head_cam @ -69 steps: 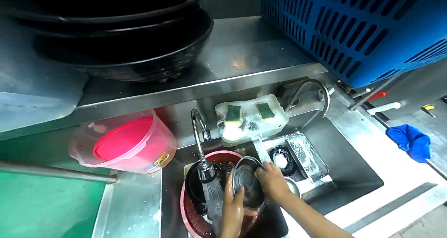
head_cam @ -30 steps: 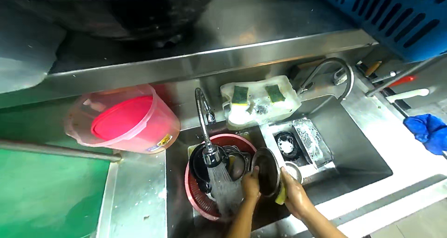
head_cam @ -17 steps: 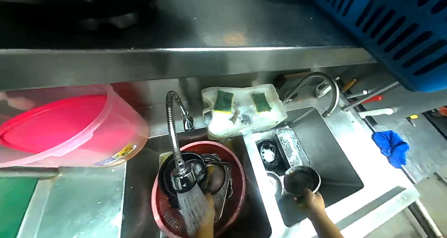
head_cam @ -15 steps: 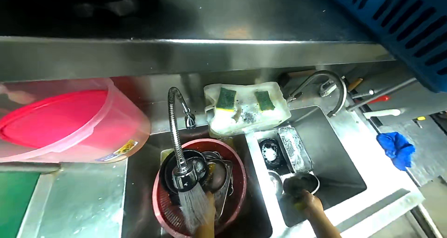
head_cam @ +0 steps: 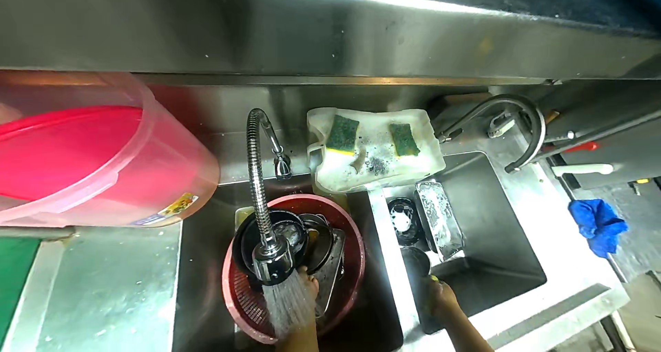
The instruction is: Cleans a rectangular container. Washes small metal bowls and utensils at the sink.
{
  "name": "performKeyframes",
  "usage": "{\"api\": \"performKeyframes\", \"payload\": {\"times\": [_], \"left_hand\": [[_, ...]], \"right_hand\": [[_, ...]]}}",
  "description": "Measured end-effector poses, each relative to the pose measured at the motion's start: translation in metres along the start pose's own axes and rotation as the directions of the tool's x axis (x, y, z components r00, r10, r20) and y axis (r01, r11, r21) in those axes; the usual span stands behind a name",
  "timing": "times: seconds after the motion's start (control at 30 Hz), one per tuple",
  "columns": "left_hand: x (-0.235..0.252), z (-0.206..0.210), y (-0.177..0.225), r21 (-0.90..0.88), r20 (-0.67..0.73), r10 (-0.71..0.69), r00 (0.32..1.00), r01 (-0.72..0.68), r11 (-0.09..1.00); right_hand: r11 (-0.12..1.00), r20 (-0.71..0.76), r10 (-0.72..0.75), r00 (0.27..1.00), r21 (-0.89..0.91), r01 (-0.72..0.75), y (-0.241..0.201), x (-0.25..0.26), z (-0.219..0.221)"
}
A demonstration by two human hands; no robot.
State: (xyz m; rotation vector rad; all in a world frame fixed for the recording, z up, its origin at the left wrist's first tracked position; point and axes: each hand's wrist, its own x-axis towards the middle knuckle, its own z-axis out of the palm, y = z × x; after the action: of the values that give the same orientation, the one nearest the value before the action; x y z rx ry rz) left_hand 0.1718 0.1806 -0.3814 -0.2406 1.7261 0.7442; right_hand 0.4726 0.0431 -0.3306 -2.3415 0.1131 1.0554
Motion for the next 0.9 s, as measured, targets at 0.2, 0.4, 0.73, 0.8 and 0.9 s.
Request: {"api": "performKeyframes", "payload": {"times": [0.2, 0.4, 0.73, 0.8, 0.9], "left_hand": [[-0.032, -0.040, -0.015, -0.165, 0.054, 0.001, 0.999, 0.008, 0.986], [-0.116, -0.078, 0.007, 0.020, 0.114, -0.078, 0.990, 0.076, 0.997], [-0.185, -0.063, 0.019, 0.042, 0.366, -0.124, 0.922, 0.117, 0.992], [-0.181, -0.070, 0.026, -0.123, 0.288, -0.024, 0.957, 0.062, 0.990], [-0.162, -0.095, 0.021, -0.310, 0.211, -0.074, 0.975, 0.138, 0.941]], "right_hand": [[0.909, -0.098, -0.358, 0.929, -0.264, 0.323, -0.014, -0.004, -0.016], [0.731, 0.087, -0.627, 0.774, -0.278, 0.623, -0.060, -0.065, -0.015], [0.208, 0.555, -0.726, 0.407, -0.387, 0.898, -0.101, -0.192, 0.029], [0.239, 0.525, -0.749, 0.404, -0.354, 0.904, -0.097, -0.189, 0.019], [0.302, 0.500, -0.730, 0.466, -0.375, 0.876, -0.078, -0.177, 0.002]]}}
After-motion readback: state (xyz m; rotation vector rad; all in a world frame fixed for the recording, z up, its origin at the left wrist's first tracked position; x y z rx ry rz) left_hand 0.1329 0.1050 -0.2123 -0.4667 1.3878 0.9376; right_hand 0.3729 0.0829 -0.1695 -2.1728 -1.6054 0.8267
